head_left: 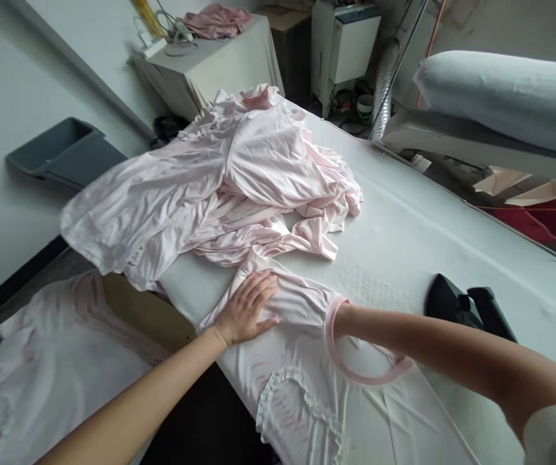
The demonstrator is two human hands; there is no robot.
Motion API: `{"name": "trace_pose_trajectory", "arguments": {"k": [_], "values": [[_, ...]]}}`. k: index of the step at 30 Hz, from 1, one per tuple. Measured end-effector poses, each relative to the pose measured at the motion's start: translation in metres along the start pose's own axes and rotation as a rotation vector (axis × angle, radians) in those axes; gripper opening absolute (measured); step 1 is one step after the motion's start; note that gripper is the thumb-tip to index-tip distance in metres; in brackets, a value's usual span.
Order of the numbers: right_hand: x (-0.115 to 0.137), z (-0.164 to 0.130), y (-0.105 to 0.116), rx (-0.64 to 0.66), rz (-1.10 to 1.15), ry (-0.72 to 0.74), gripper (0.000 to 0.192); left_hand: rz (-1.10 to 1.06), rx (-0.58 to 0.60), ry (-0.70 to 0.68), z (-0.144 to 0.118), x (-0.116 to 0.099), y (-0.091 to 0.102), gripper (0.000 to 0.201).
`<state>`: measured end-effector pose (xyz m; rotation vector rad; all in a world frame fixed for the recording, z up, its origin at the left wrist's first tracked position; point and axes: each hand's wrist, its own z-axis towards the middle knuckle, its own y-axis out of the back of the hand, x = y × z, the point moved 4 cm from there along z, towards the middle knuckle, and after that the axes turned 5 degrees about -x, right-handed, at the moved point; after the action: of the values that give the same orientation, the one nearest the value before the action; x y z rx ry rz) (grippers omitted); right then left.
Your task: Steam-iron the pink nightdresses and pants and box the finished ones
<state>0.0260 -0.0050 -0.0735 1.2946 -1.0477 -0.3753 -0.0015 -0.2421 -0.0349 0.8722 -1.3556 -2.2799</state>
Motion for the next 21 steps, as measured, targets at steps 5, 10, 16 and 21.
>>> {"name": "trace_pose_trajectory", "arguments": {"k": [5,10,16,21], "values": [[0.011,-0.068,0.068,0.017,-0.176,0.001,0.043,0.165,0.014,0.282,0.017,0.008,-0.016,0.074],[0.091,-0.061,0.051,-0.138,-0.229,-0.354,0.071,0.247,-0.054,0.486,0.04,0.017,-0.024,0.067],[0.041,-0.077,0.078,-0.353,-0.213,-0.777,0.068,0.215,-0.119,0.447,0.044,0.034,0.006,0.046],[-0.038,-0.179,0.184,-0.639,-0.365,-1.358,0.07,-0.086,0.021,-0.031,0.043,-0.014,-0.003,0.035]]}}
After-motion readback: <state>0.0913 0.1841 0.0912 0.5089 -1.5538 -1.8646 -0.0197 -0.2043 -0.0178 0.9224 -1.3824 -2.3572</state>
